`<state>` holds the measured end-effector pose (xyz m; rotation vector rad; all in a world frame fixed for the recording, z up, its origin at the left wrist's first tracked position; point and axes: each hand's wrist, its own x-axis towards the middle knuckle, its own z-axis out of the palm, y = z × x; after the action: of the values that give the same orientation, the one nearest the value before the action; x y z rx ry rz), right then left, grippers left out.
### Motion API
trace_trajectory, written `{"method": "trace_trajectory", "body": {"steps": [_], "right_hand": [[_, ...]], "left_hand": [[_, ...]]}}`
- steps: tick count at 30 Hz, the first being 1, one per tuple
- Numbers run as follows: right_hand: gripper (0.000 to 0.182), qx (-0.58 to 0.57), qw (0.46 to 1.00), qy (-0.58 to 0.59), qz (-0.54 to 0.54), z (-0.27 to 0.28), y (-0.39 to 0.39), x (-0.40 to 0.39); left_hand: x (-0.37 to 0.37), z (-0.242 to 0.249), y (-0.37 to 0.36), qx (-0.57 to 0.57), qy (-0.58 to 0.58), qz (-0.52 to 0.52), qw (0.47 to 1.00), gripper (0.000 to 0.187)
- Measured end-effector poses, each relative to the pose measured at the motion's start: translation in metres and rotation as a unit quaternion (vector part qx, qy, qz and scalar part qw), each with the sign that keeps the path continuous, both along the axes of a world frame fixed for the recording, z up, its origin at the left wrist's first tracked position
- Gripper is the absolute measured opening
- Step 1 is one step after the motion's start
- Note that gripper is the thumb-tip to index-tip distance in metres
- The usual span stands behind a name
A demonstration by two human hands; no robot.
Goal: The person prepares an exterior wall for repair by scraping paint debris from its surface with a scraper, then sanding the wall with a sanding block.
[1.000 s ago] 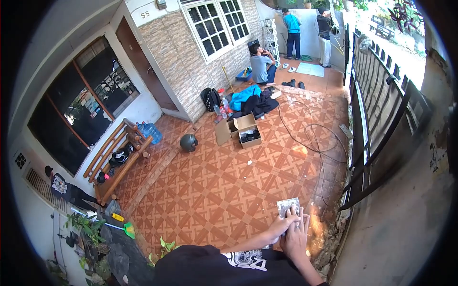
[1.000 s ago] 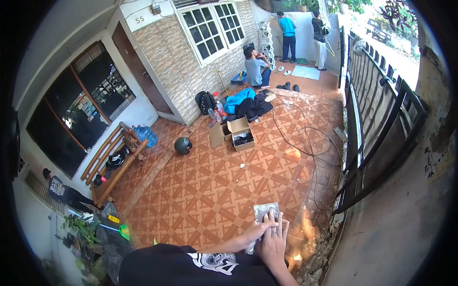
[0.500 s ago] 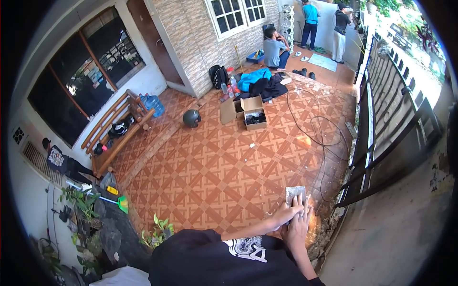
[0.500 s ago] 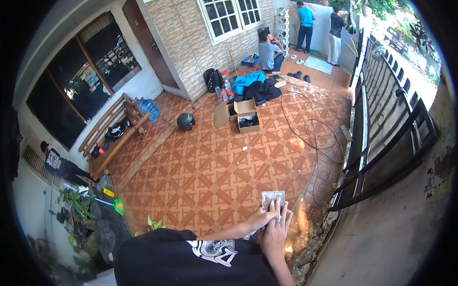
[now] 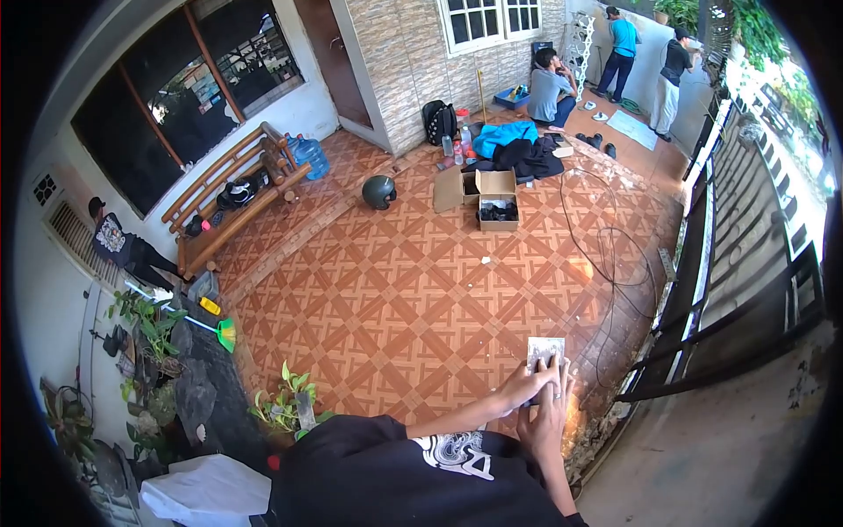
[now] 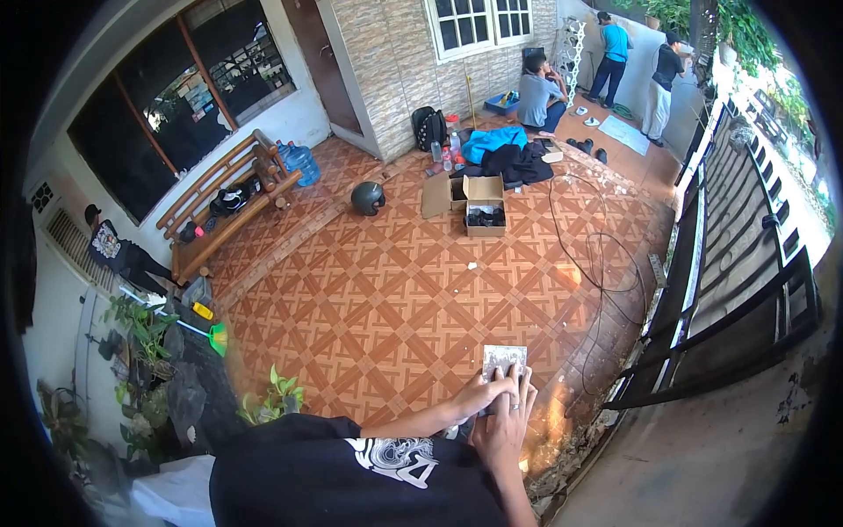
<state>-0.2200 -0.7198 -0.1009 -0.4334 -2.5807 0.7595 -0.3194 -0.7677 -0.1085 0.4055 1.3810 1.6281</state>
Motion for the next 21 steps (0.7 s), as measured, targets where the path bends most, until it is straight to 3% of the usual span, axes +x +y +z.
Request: {"method": "trace_trajectory", "body": {"steps": [1, 2, 4, 5, 8, 12, 21], "right_hand": [[0.066, -0.059, 0.998, 0.037, 0.003, -0.003, 0.001, 0.0], [0.067, -0.118, 0.99, 0.074, 0.006, -0.002, 0.0, -0.002], [0.061, -0.176, 0.98, 0.089, 0.014, 0.008, -0.001, -0.002], [0.058, -0.247, 0.962, 0.115, 0.018, 0.008, 0.0, -0.001], [0.043, -0.407, 0.898, 0.166, -0.004, -0.002, 0.006, 0.005], [0.025, -0.451, 0.876, 0.159, -0.064, -0.011, 0.026, 0.017], [0.018, -0.443, 0.88, 0.169, -0.031, -0.008, 0.08, 0.065]], "left_hand": [[-0.011, -0.005, -0.005, 0.008, 0.003, -0.079, 0.997, 0.036], [-0.016, -0.012, -0.005, 0.007, 0.001, -0.077, 0.997, 0.036], [-0.018, -0.024, -0.004, 0.072, -0.126, -0.02, 0.989, 0.042], [-0.02, -0.002, -0.008, 0.048, -0.132, -0.014, 0.99, 0.044], [-0.025, -0.013, -0.01, 0.054, -0.087, 0.007, 0.995, 0.044], [-0.026, -0.007, -0.02, 0.083, -0.091, 0.023, 0.992, 0.043], [0.016, -0.019, 0.01, 0.081, -0.085, 0.034, 0.992, 0.042]]}}
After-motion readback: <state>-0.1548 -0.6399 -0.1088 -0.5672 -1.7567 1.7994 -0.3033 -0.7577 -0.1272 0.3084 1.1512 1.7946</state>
